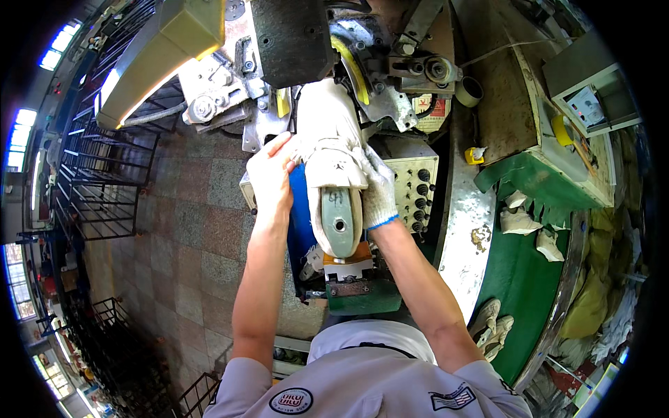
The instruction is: The person picks up shoe uppers from a conveyor belt, positions them onto a toe-lasting machine, aligns the material for shaping, and operates the machine's control panel to process the shoes.
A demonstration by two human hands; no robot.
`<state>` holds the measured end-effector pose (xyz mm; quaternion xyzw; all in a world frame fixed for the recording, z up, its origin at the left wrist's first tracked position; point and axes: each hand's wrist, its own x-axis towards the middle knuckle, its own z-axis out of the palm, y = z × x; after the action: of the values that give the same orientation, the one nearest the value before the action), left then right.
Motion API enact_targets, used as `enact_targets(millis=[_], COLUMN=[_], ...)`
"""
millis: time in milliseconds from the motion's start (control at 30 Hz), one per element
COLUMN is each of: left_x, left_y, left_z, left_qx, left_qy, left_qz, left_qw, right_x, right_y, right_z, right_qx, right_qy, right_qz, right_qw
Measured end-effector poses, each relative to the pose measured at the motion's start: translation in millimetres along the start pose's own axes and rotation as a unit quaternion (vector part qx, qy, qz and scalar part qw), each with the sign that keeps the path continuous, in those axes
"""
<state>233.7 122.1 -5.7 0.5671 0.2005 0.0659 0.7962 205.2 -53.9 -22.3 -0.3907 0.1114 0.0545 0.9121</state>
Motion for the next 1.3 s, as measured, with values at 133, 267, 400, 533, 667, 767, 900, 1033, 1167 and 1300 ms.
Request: enact_targets(millis=[133,267,400,533,667,767,900,1033,1167,1300], left_x=[-25.3,-45.0,-40.2,-37.1,-32.3,-25.1,-25.5,-98.9,-165.0,-162.0], left_y=[-37.9,-54.1,-67.7,-77.2,-90.9,-101.5,-117.4,-173.4,-211.3,-231.7], left_z=[-15.9,-3.5,-5.8,-11.3,-11.4,-20.6,-43.6,-122.3,-152.4,-164.9], left_qx=[0.016,-0.052,-0.089,-0.075,-0.042,-0.002,0.09,0.418,0.568,0.523], left_qy=[-0.087,-0.102,-0.134,-0.166,-0.18,-0.196,-0.18,-0.145,-0.207,-0.187], left_qz=[-0.065,-0.157,-0.141,-0.1,-0.001,0.02,0.024,0.054,0.131,0.111], left_qw=[0.994,0.981,0.977,0.978,0.983,0.98,0.979,0.895,0.786,0.824], right_x=[2.6,7.9,12.7,9.6,13.8,14.7,4.5,-44.5,-121.1,-147.7], right_y=[11.8,15.4,18.4,27.3,28.0,29.1,27.0,-4.5,-37.2,-45.4], right_z=[2.4,-6.2,-12.1,-18.0,-18.6,-20.6,-32.8,-89.0,-144.6,-141.3], right_qx=[-0.014,-0.063,-0.081,-0.092,-0.167,-0.223,-0.141,-0.036,-0.093,-0.14], right_qy=[0.056,0.064,0.073,0.083,0.065,0.052,0.073,0.026,0.137,0.174], right_qz=[0.008,0.0,0.003,0.014,-0.022,-0.052,0.009,-0.017,-0.009,-0.009], right_qw=[0.998,0.996,0.994,0.992,0.983,0.972,0.987,0.999,0.986,0.975])
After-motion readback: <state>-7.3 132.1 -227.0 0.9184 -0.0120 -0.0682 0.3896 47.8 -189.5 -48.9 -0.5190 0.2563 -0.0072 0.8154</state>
